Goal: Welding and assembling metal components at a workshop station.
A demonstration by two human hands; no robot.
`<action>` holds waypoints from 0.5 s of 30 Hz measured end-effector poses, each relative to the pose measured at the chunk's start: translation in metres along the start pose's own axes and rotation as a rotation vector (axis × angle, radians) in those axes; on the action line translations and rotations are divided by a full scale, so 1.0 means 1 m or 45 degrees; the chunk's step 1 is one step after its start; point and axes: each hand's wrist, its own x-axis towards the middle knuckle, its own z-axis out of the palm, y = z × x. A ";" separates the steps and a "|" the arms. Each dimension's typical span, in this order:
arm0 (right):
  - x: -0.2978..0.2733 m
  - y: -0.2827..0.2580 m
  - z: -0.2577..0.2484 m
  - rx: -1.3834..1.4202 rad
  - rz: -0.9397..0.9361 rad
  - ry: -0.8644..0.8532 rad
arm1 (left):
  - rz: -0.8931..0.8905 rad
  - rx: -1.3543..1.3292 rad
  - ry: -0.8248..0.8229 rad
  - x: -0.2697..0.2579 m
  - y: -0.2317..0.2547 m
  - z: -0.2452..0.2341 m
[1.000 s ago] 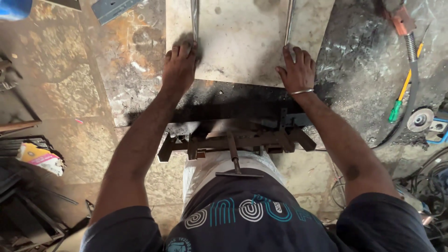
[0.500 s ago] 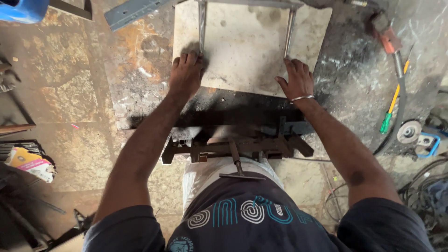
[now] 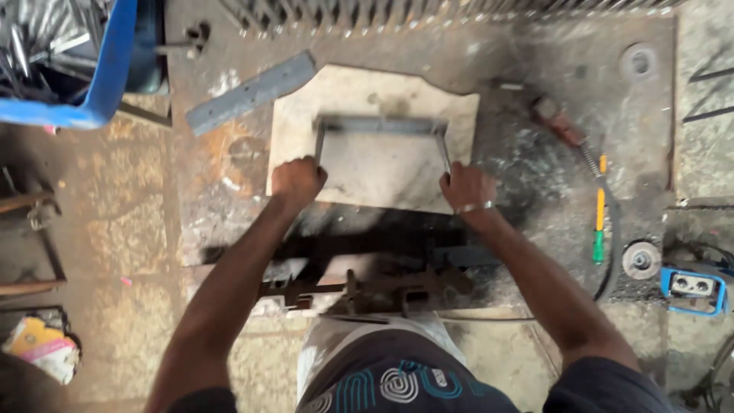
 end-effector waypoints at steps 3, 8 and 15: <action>-0.028 0.034 0.009 -0.055 -0.054 0.185 | 0.053 0.061 -0.026 -0.036 0.027 -0.009; -0.003 0.073 0.019 0.623 -0.222 0.624 | 0.014 0.130 0.063 -0.032 0.045 -0.010; 0.052 0.092 0.036 0.977 -0.560 0.811 | -0.048 0.161 0.081 -0.044 0.053 -0.013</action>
